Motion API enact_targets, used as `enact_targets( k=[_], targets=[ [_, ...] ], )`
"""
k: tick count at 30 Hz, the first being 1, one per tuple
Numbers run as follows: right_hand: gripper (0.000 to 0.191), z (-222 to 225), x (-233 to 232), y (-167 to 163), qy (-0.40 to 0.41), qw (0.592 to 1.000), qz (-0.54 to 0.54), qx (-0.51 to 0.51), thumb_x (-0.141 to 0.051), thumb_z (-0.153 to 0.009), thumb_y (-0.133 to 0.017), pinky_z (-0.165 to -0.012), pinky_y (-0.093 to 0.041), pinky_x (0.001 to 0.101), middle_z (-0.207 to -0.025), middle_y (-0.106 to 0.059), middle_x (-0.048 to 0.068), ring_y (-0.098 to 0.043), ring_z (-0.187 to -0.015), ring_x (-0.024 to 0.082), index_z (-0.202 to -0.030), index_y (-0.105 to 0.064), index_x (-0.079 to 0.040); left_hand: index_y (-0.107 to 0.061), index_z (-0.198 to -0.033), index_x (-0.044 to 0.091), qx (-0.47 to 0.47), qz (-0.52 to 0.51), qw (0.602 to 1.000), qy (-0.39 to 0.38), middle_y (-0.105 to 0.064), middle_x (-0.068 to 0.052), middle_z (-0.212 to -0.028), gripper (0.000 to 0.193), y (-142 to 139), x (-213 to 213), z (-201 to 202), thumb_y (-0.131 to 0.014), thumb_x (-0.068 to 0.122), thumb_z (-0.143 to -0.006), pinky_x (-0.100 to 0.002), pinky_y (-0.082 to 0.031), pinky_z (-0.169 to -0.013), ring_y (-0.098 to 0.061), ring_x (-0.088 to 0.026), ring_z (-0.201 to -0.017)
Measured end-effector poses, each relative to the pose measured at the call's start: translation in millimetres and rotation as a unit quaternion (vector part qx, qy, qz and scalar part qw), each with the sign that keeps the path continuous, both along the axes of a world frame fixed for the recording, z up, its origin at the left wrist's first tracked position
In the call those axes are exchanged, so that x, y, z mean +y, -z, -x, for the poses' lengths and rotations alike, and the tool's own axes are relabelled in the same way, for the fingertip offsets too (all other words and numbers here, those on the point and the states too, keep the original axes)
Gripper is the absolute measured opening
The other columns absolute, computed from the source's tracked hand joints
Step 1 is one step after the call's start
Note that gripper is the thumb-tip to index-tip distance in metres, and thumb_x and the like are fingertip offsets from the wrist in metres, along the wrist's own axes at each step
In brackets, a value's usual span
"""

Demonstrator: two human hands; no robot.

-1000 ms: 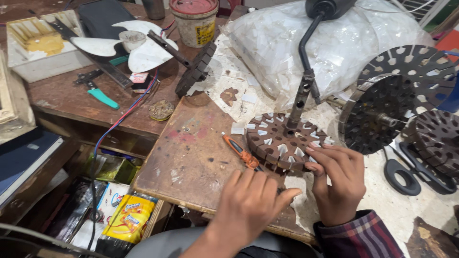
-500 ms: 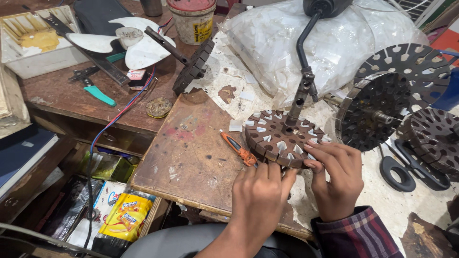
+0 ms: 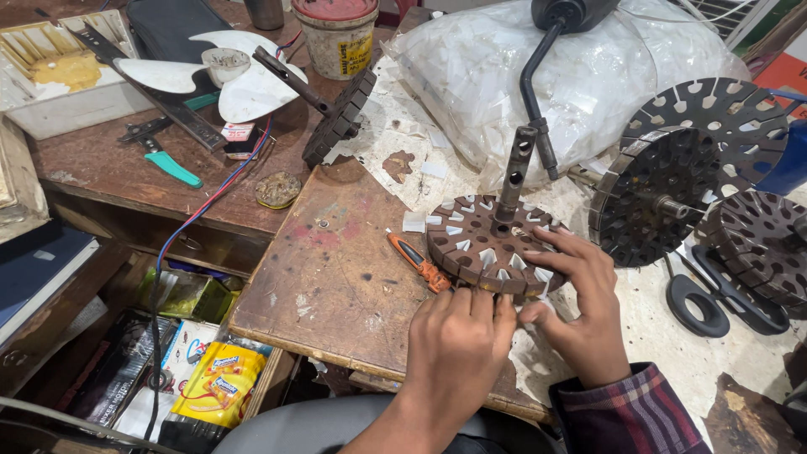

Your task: The person uses a small brush to clean the surface of a circular metal motor component, then places it aside. They then pick up another similar component and insert small white plastic pieces into its slots by hand, pressing them into place.

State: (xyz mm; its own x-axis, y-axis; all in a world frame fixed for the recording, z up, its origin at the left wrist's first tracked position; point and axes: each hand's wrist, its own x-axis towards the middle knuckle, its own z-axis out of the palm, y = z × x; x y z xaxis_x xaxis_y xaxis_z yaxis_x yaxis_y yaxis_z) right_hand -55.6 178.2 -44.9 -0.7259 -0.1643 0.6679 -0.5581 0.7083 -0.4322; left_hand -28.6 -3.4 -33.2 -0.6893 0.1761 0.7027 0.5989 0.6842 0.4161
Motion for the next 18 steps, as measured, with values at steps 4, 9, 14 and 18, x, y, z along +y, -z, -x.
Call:
enact_targets(
  k=[4,9,14,18],
  targets=[
    [0.050,-2,-6,-1,0.029,0.999,-0.025,0.009,-0.038,-0.081,-0.077,-0.115,-0.036,0.0466,-0.141,-0.061,0.006,-0.050,-0.138,0.032,-0.122,-0.066,-0.012,-0.065,-0.076,0.003,-0.018,-0.040,0.999,0.024,-0.065,-0.014,-0.072,0.016,0,0,2,-0.071,0.010,-0.089,-0.045,-0.052,-0.065,-0.065,-0.033,-0.068],
    [0.047,-5,-11,-4,0.057,0.998,-0.039,0.010,-0.034,-0.079,-0.079,-0.107,-0.039,0.0449,-0.137,-0.063,0.005,-0.052,-0.125,0.029,-0.121,-0.069,-0.014,-0.065,-0.077,0.002,-0.032,-0.086,0.995,0.041,-0.067,-0.015,-0.074,0.015,-3,-1,3,-0.069,0.009,-0.089,-0.047,-0.053,-0.066,-0.066,-0.034,-0.068],
    [0.047,-6,-15,-8,0.073,0.996,-0.052,0.027,-0.031,-0.075,-0.081,-0.105,-0.040,0.0451,-0.132,-0.064,0.004,-0.053,-0.120,0.030,-0.117,-0.071,-0.013,-0.064,-0.078,0.002,-0.066,-0.087,0.992,0.065,-0.067,-0.015,-0.076,0.016,-3,-2,2,-0.064,0.008,-0.094,-0.047,-0.054,-0.065,-0.067,-0.034,-0.068],
    [0.047,-8,-18,-10,0.072,0.996,-0.049,0.031,-0.026,-0.074,-0.081,-0.106,-0.041,0.0452,-0.132,-0.065,0.004,-0.052,-0.121,0.030,-0.117,-0.071,-0.012,-0.064,-0.079,0.001,-0.065,-0.062,0.993,0.078,-0.066,-0.016,-0.075,0.016,0,-4,2,-0.063,0.007,-0.094,-0.047,-0.054,-0.064,-0.067,-0.035,-0.069]
  ],
)
